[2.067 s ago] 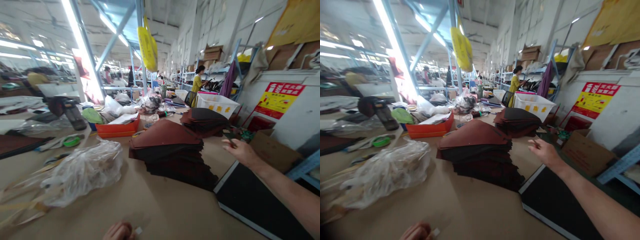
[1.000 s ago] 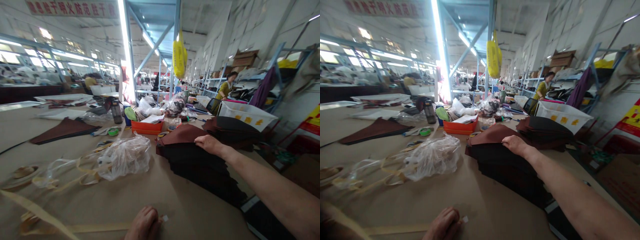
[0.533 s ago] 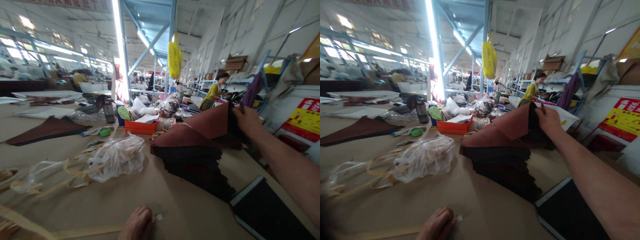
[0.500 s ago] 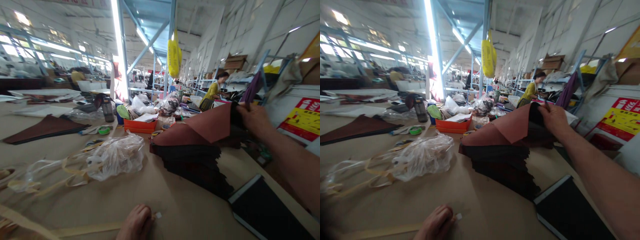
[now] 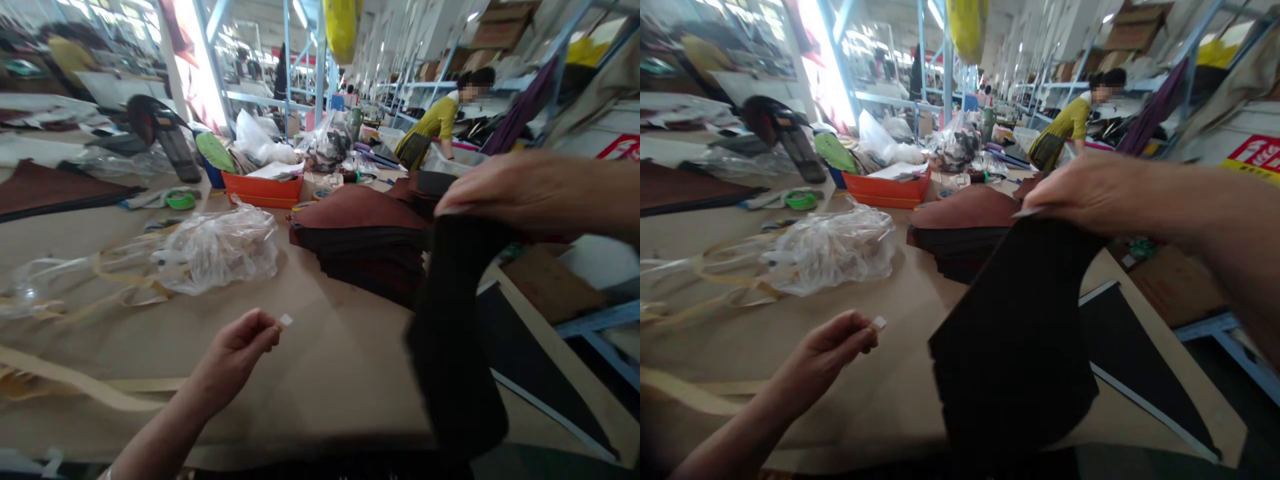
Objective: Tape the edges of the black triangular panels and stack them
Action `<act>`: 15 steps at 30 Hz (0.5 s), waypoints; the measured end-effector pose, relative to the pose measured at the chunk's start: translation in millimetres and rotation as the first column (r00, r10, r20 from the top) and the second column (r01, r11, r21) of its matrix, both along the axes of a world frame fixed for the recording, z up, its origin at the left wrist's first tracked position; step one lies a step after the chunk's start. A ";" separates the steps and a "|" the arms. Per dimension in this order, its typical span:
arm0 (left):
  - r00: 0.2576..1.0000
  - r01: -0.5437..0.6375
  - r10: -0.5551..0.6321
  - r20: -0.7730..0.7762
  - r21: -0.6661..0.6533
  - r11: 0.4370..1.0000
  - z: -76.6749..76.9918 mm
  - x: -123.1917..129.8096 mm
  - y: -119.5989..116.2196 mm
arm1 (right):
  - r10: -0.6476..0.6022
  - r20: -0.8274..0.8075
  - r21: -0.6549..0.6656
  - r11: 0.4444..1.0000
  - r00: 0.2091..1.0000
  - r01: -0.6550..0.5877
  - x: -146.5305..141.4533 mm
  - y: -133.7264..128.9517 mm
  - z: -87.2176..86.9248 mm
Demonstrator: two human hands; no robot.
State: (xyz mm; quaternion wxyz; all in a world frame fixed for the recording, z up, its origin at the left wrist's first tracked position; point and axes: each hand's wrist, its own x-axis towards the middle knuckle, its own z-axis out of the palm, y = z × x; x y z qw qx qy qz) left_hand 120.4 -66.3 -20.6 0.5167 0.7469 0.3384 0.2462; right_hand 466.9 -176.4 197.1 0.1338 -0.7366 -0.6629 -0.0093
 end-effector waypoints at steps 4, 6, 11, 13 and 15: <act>0.992 -0.127 0.128 0.013 -0.075 0.989 1.4 -8.0 -9.2 | 0.519 0.144 -0.398 0.810 0.843 -0.431 -48.1 75.6 -109.0; 0.987 -0.161 0.161 0.002 -0.077 0.984 -1.8 -11.2 -14.6 | 0.561 0.171 -0.350 0.803 0.810 -0.483 -67.2 92.7 -157.7; 0.996 -0.053 0.048 -0.082 -0.068 0.996 -8.4 -4.0 -35.5 | 0.334 -0.175 0.003 0.941 0.926 -0.339 -83.8 64.5 -209.9; 0.989 0.048 -0.060 -0.138 -0.086 0.995 -10.9 6.3 -46.6 | 0.165 -0.519 -0.016 0.979 0.838 -0.203 -86.5 33.2 -214.3; 0.976 0.126 -0.139 -0.166 -0.089 0.988 -13.5 18.6 -57.2 | -0.035 -0.779 -0.144 0.982 0.626 -0.125 -92.0 -0.7 -218.0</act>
